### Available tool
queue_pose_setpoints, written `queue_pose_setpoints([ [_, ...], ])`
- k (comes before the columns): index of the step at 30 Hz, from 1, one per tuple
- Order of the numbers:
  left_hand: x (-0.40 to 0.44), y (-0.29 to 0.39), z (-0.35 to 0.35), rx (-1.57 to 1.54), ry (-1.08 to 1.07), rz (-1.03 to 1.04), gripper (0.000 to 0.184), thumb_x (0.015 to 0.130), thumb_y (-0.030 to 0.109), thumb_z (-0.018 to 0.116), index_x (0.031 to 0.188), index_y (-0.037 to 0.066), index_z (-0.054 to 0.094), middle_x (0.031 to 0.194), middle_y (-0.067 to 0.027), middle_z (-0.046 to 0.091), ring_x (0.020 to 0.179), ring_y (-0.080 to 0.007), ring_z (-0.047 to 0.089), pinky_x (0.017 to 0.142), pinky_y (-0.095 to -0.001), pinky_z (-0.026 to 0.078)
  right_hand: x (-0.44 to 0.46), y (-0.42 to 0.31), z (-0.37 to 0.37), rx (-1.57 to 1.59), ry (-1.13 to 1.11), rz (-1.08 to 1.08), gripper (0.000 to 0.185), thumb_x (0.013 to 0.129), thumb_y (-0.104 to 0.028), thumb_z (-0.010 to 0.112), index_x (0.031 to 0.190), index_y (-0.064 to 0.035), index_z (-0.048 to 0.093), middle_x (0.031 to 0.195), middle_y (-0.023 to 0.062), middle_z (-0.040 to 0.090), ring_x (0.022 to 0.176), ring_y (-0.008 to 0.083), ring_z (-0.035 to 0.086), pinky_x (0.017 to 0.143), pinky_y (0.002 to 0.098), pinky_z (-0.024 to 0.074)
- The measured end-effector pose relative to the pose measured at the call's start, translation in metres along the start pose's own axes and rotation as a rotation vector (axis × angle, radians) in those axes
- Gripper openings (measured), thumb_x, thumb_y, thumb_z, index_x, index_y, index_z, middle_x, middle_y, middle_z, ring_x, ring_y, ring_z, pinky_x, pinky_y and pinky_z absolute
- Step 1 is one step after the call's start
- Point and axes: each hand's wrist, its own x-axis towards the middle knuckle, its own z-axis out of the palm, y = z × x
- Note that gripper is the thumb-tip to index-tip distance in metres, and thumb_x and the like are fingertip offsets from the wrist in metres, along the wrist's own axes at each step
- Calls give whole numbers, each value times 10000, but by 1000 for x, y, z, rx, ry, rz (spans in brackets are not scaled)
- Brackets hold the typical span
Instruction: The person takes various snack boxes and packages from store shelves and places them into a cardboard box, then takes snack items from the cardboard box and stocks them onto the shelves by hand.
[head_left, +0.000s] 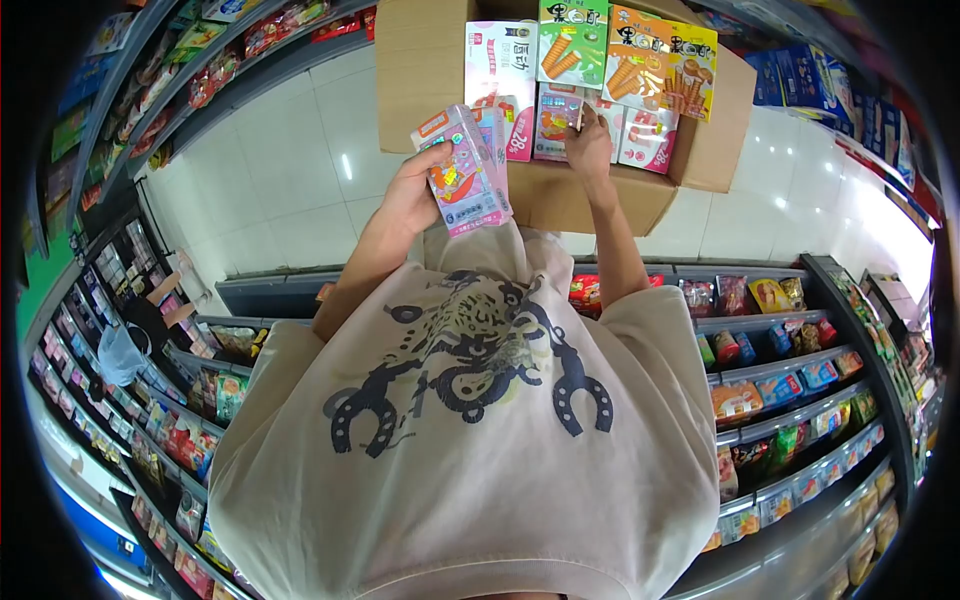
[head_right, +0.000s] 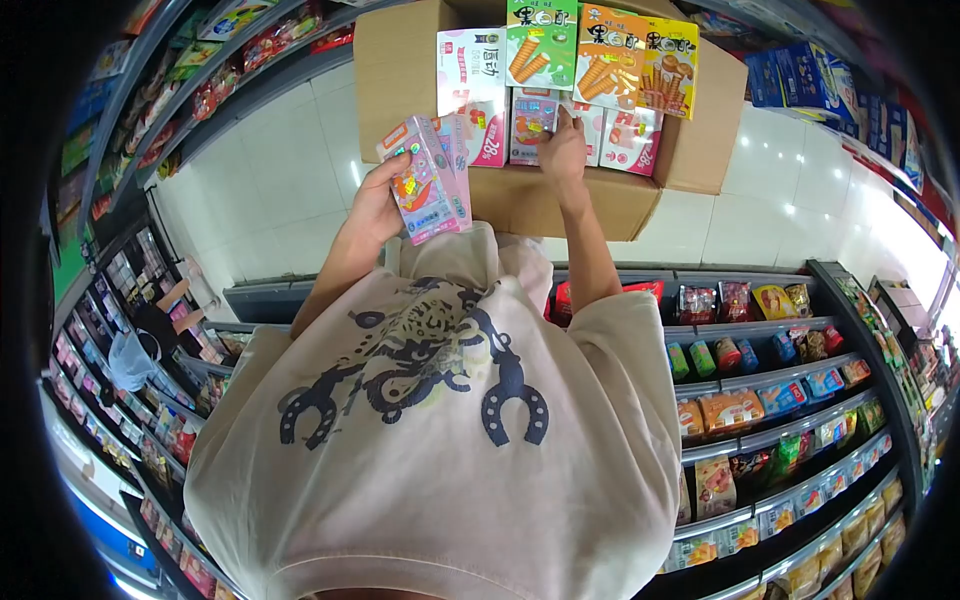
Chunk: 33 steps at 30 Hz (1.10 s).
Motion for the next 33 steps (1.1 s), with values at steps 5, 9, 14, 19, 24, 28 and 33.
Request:
queue_pose_setpoints([
  [5,5,-7,8,25,-5,-15,408,890,152,595,1260,10,496,1187,-145,612,1074,-264,615,949,-434,493,-1,5,2,12,40,-29,548,738,-91,684,1259,-11,534,1111,267,606,1046,411,574,898,443,486],
  [9,8,-13,14,57,-36,-35,417,887,154,599,1266,15,494,1194,-143,610,1074,-262,616,955,-432,489,-5,-1,-7,73,16,21,550,725,-93,709,1246,-33,544,1053,205,629,1017,384,592,862,432,500],
  [14,7,-16,28,123,-25,-39,417,898,164,590,1275,16,492,1189,-136,616,1073,-252,617,957,-428,485,-3,14,0,135,24,33,547,734,-99,705,1251,-34,539,1064,182,621,990,354,606,840,428,503],
  [19,21,-20,29,170,-17,-11,382,866,120,640,1216,15,528,1131,-130,638,1021,-248,642,906,-421,525,-24,-16,-33,76,89,-40,471,810,-160,669,1239,-13,545,1049,177,638,939,312,638,822,395,512],
  [24,50,-33,33,336,-10,13,318,872,83,649,1169,9,563,1099,-125,647,985,-217,652,860,-386,546,-74,-41,-51,914,-334,247,335,959,-263,538,1181,-16,576,986,79,656,883,150,623,786,306,501],
  [28,58,-45,48,627,4,113,318,866,155,684,1143,35,584,1052,-64,645,957,-165,621,832,-328,510,-87,-34,-33,1175,-281,285,274,967,-230,537,1147,-27,581,979,12,640,812,76,578,714,254,476],
  [33,72,-51,27,457,161,336,300,844,23,671,1125,15,566,1078,-92,646,953,-181,637,826,-355,543,-70,-16,-23,972,-58,205,339,964,-185,516,1224,28,567,941,33,658,780,65,566,684,238,463],
])
